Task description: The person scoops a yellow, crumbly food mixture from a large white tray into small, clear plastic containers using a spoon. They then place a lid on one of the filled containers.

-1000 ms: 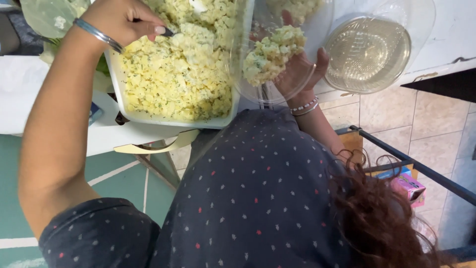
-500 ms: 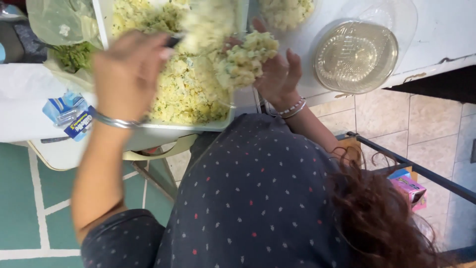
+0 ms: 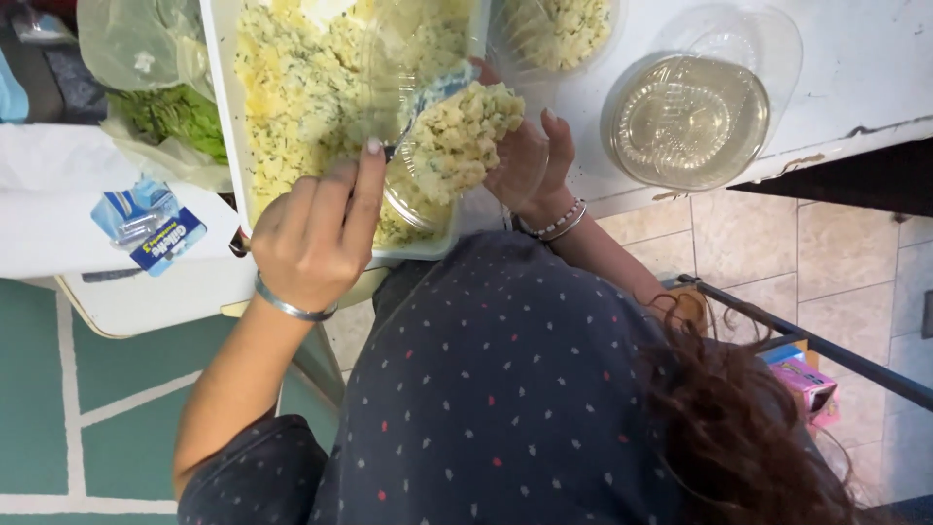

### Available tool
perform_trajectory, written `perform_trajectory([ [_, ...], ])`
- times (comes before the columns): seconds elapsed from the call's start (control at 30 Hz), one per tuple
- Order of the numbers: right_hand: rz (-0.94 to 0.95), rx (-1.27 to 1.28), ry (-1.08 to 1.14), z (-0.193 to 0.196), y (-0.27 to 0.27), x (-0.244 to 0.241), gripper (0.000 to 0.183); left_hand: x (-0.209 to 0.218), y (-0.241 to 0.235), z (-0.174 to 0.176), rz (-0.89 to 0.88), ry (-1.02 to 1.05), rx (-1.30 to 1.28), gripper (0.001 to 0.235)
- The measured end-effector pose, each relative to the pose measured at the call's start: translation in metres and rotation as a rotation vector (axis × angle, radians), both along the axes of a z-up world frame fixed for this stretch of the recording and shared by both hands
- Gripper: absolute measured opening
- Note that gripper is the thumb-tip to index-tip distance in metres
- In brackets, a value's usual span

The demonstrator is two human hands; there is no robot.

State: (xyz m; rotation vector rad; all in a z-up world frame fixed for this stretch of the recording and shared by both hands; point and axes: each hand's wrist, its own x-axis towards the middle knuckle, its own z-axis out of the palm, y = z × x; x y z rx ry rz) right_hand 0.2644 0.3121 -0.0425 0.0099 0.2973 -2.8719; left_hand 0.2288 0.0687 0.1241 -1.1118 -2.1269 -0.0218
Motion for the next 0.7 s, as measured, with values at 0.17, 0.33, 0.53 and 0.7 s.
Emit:
perform_trajectory([
  [0.17,0.008,-0.023,0.026,-0.005,0.0,0.004,0.09,-0.007,-0.022,-0.016,0.02,-0.045,0.076,0.015],
  [0.33,0.039,-0.276,0.05,-0.037,0.026,0.016,0.078,-0.043,-0.049,-0.025,0.179,-0.047,0.096,0.011],
  [0.53,-0.015,-0.15,0.115,-0.051,0.06,0.044,0.07,-0.136,-0.093,-0.095,0.291,-0.26,-0.222,0.009],
  [0.7,-0.169,-0.154,-0.123,-0.067,0.064,0.053,0.081,-0.203,-0.092,-0.145,0.365,-0.191,-0.582,0.024],
])
